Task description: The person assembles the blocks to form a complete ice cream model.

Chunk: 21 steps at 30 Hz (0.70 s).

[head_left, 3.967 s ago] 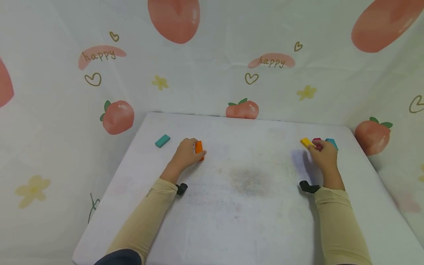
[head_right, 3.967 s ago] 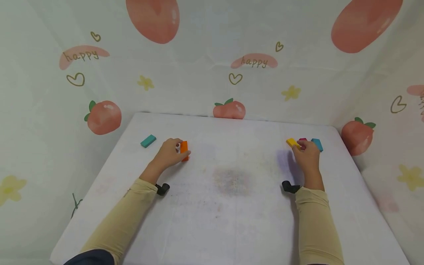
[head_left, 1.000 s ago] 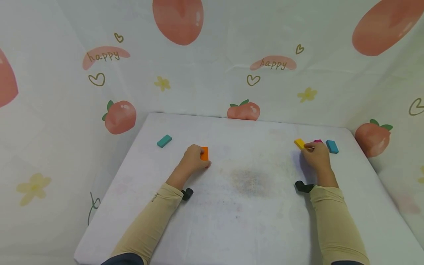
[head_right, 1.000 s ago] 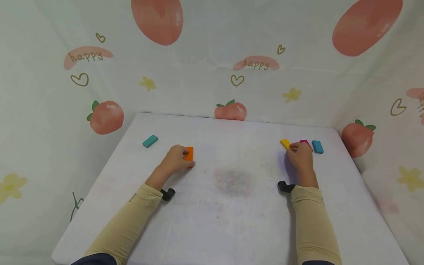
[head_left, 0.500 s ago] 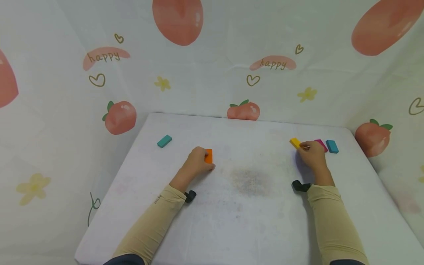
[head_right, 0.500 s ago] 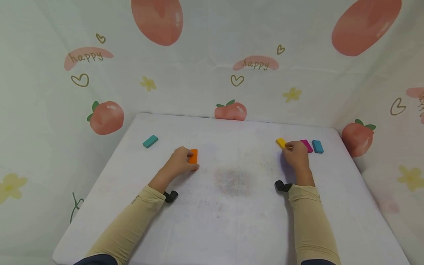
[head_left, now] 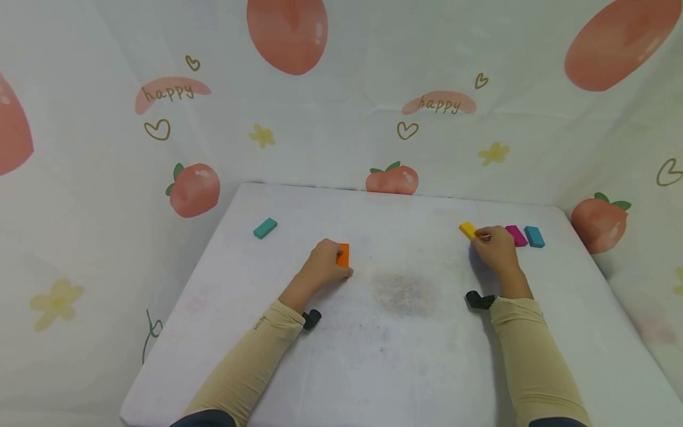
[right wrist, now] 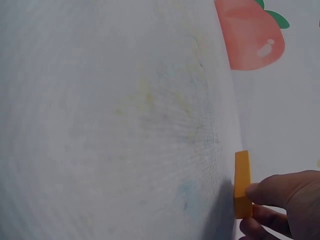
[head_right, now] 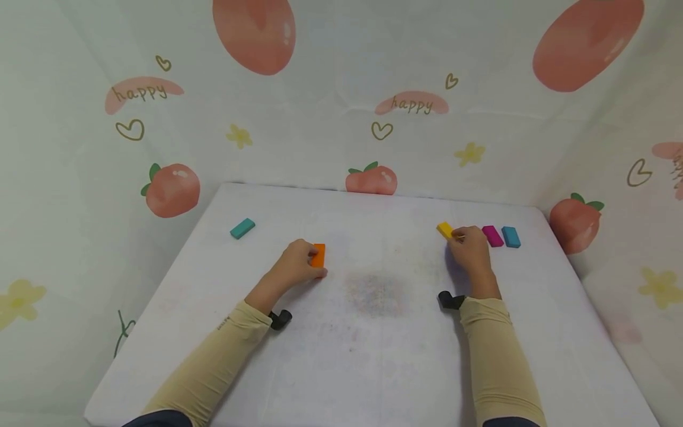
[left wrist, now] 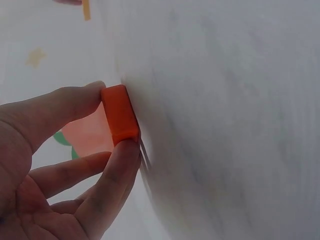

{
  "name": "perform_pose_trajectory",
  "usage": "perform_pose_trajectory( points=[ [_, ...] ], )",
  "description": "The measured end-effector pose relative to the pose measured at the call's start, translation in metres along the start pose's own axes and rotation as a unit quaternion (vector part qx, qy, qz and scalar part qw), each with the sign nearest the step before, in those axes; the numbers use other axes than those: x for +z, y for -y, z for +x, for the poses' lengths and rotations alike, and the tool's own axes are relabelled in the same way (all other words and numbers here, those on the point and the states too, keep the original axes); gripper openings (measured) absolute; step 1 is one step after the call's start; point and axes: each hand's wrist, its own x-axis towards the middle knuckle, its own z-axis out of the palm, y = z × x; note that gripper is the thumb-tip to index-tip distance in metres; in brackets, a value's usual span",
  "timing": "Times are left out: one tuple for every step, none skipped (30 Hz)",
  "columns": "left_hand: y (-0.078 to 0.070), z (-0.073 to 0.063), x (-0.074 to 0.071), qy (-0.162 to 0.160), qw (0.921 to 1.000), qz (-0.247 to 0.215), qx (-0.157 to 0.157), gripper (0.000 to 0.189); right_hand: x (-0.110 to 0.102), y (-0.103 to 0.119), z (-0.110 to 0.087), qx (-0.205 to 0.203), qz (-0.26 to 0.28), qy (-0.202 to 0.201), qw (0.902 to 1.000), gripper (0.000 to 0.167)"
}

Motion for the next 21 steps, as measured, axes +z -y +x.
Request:
perform_pose_trajectory(
  points=[
    [0.000,0.000,0.001,0.000,1.0000,-0.001,0.000,0.057,0.000,0.001,0.000,0.000,0.000,0.001,1.0000,0.040],
    [-0.001,0.000,0.001,0.001,1.0000,-0.001,0.000,0.057,0.000,0.002,-0.001,0.000,0.000,0.002,1.0000,0.040],
    [-0.001,0.000,0.002,0.002,1.0000,-0.001,0.000,0.057,0.001,0.003,-0.002,-0.002,-0.001,0.003,1.0000,0.039],
    [-0.002,0.000,0.003,0.003,1.0000,-0.001,0.001,0.057,0.001,0.004,-0.002,-0.003,-0.002,0.004,1.0000,0.040],
    [-0.002,0.000,0.003,0.003,1.0000,0.001,0.002,0.057,0.001,0.005,-0.003,-0.005,-0.003,0.004,1.0000,0.039],
    [-0.003,0.000,0.004,0.003,1.0000,0.002,0.002,0.057,0.002,0.006,-0.003,-0.009,-0.003,0.005,0.9999,0.039],
    [-0.003,-0.001,0.005,0.004,1.0000,0.005,0.004,0.057,0.002,0.007,-0.003,-0.012,-0.003,0.006,0.9999,0.039],
    [-0.004,-0.001,0.005,0.004,1.0000,0.006,0.004,0.056,0.003,0.008,-0.003,-0.016,-0.004,0.006,0.9998,0.039],
    [-0.005,-0.002,0.006,0.005,1.0000,0.007,0.005,0.056,0.003,0.010,-0.004,-0.020,-0.004,0.006,0.9998,0.039],
    [-0.005,-0.002,0.006,0.005,0.9999,0.007,0.005,0.056,0.004,0.010,-0.004,-0.024,-0.005,0.005,0.9997,0.039],
    [-0.006,-0.003,0.007,0.005,0.9999,0.008,0.006,0.056,0.005,0.011,-0.004,-0.028,-0.004,0.004,0.9996,0.038],
    [-0.007,-0.003,0.007,0.005,0.9999,0.009,0.007,0.055,0.005,0.012,-0.004,-0.032,-0.004,0.003,0.9995,0.038],
    [-0.007,-0.003,0.008,0.006,0.9999,0.009,0.008,0.055,0.006,0.013,-0.004,-0.035,-0.003,0.002,0.9994,0.038],
    [-0.008,-0.004,0.008,0.006,0.9999,0.008,0.009,0.054,0.007,0.013,-0.004,-0.038,-0.003,0.001,0.9993,0.038],
    [-0.008,-0.004,0.008,0.006,0.9999,0.009,0.010,0.053,0.008,0.014,-0.004,-0.040,-0.003,0.001,0.9992,0.037],
    [-0.009,-0.004,0.009,0.007,0.9999,0.010,0.010,0.053,0.009,0.014,-0.003,-0.042,-0.003,0.002,0.9991,0.037],
    [-0.010,-0.005,0.009,0.008,0.9999,0.010,0.010,0.052,0.009,0.014,-0.003,-0.042,-0.002,0.003,0.9991,0.037],
    [-0.010,-0.005,0.009,0.009,0.9999,0.011,0.010,0.051,0.010,0.015,-0.003,-0.042,-0.001,0.005,0.9991,0.037],
    [-0.011,-0.005,0.009,0.010,0.9998,0.012,0.010,0.050,0.011,0.015,-0.003,-0.041,-0.001,0.006,0.9991,0.037],
    [-0.012,-0.006,0.009,0.011,0.9998,0.014,0.009,0.050,0.011,0.016,-0.003,-0.041,0.000,0.007,0.9991,0.037],
    [-0.012,-0.006,0.009,0.012,0.9998,0.015,0.009,0.050,0.011,0.017,-0.003,-0.040,0.000,0.008,0.9992,0.037]
  ],
)
